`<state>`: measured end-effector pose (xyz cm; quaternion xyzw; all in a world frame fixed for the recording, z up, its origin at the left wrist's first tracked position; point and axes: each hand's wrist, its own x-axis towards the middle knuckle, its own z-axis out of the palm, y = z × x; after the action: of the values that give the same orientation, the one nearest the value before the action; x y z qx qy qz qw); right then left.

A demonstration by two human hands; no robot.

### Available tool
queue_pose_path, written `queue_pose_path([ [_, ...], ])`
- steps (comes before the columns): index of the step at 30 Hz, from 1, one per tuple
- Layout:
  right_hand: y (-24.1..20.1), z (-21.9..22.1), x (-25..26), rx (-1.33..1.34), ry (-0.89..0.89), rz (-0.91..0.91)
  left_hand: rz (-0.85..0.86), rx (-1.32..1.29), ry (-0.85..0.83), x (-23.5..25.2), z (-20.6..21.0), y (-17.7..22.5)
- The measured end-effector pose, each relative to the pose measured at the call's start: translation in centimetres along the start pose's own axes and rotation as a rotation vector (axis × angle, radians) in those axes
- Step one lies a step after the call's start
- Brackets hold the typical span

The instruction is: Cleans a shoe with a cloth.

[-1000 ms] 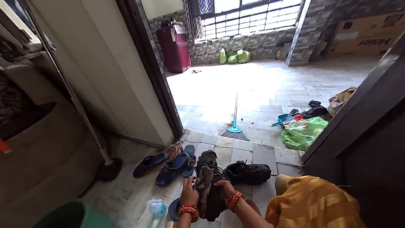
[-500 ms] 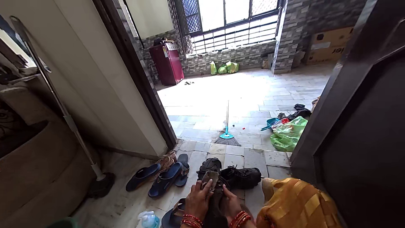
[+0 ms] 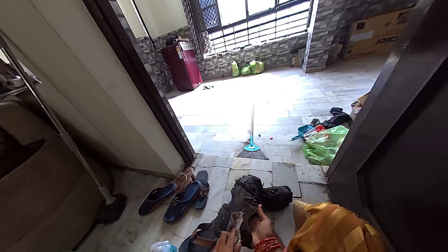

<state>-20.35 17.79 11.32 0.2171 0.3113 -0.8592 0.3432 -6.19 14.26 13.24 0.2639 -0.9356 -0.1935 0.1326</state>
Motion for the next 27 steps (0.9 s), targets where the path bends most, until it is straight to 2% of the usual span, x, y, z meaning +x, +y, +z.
queue_pose_path([
  [6,1.1,-0.5,0.0,-0.088,-0.009,0.016,-0.037,0.026,0.012,0.6,-0.1,0.4],
  [9,1.5,-0.6,-0.2,-0.132,-0.072,0.061,-0.059,0.024,0.048,0.8,0.3,-0.1],
  [12,1.8,-0.4,-0.4,-0.146,-0.140,0.098,-0.008,0.046,0.199,1.2,1.5,-1.1],
  [15,2.2,-0.4,-0.9,-0.168,-0.183,0.125,0.119,0.142,0.399,2.2,2.6,-2.3],
  [19,3.5,-0.9,-2.4,-0.231,-0.255,0.209,0.143,0.205,0.453,3.9,2.6,-3.2],
  [21,4.6,-1.5,-3.4,-0.315,-0.307,0.234,0.123,0.190,0.430,5.0,2.5,-3.7],
  [23,5.6,-2.1,-4.2,-0.374,-0.371,0.248,0.047,0.154,0.332,5.7,1.9,-4.1],
  [27,6.0,-1.9,-4.8,-0.316,-0.333,0.279,-0.188,0.068,-0.065,6.0,-0.3,-3.1],
])
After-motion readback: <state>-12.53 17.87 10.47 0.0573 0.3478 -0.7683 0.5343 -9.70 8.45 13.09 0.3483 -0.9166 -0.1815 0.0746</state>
